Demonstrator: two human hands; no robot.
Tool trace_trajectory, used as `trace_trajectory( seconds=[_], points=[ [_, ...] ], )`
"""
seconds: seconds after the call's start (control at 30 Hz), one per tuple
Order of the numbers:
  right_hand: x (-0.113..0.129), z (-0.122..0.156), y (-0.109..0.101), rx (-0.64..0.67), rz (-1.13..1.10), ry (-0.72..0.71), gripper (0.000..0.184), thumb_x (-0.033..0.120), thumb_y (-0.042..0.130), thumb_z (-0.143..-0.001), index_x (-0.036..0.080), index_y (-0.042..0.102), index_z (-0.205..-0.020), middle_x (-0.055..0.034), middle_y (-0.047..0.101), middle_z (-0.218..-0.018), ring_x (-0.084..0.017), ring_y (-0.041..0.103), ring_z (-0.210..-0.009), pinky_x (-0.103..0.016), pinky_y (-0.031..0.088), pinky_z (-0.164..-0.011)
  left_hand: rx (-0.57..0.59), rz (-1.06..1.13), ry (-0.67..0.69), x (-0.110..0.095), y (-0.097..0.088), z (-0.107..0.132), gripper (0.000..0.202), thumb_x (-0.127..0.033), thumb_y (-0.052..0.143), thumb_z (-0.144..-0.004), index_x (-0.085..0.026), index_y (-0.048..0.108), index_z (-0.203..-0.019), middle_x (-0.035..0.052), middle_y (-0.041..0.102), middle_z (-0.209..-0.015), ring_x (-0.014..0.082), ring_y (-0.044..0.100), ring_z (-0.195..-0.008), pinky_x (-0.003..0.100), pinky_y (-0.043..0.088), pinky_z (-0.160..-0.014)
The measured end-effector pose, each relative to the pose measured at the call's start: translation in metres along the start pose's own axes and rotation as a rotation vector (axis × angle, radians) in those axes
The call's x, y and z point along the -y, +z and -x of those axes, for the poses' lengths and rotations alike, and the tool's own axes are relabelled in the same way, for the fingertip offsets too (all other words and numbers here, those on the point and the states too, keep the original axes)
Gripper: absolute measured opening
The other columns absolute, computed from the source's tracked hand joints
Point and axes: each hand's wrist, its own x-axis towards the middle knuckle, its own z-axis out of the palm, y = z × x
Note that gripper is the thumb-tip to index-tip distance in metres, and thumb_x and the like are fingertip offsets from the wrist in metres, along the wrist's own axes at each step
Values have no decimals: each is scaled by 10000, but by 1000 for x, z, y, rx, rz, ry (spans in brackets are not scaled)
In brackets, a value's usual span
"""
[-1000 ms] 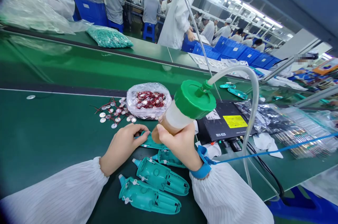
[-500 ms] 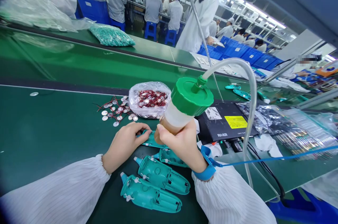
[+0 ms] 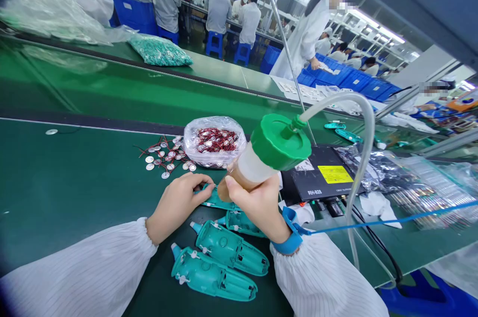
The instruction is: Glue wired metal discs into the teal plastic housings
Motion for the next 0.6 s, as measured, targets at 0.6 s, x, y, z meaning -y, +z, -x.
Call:
trace_trajectory(
  seconds=[0.6],
  points=[
    [11,-39,-112,-721,-391,243,77,321,611,-753,260,569,-734,29,597,-770,-165,633,-806,-341,545,-793,-86,25,78,4,2,2,274,-322,402,-910,-212,614,-775,8,677,-765,181,627,-757,263,424,-657]
  ],
)
